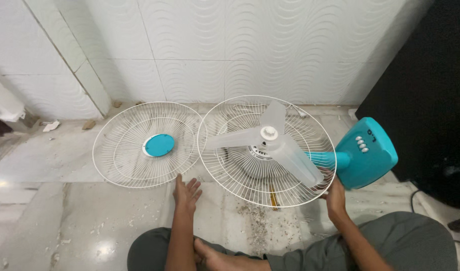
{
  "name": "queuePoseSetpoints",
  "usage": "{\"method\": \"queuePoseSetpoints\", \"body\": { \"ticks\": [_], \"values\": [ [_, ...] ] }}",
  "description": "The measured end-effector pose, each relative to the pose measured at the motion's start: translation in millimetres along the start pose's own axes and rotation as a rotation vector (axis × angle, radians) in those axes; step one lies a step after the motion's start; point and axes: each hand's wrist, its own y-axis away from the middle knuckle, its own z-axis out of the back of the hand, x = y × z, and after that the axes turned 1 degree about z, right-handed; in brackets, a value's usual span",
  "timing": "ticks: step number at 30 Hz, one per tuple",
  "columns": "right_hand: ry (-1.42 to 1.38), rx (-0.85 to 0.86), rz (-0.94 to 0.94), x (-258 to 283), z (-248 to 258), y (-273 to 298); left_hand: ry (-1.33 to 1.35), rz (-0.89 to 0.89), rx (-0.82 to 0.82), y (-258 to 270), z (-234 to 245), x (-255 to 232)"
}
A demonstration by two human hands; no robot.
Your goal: The person assembles a table fan by attaching the fan blades to the motor hub, securing them with a nut, and then attaching the front and rear wire cages. The person uses a screwdriver to tighten the central nut and aligns the cage clips.
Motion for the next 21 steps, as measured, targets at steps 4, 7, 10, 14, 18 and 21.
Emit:
{"method": "queuePoseSetpoints", "body": {
  "ticks": [4, 7, 10, 14, 18, 21],
  "values": [
    [0.761, -0.137, 0.459, 1, 17, -15, -0.254, -0.002, 0.201, 29, -18, 8],
    [1.221, -0.101, 0.699, 12, 27, -45, -0.500, -0.176, 0.274, 49, -27, 9],
    [1.360, -0.014, 0.846, 26, 32, -75, -0.484, -0.190, 0.358, 64, -34, 5],
    [1.559, 0.205, 0.684, 49, 41, -100, -0.478, -0.246, 0.520, 83, -44, -4],
    [1.632, 0.432, 0.359, 66, 42, -111, -0.474, -0.211, 0.512, 113, -56, -15],
    [1.589, 0.414, 0.611, 68, 43, -112, -0.540, -0.148, 0.455, 143, -72, -18]
  ]
}}
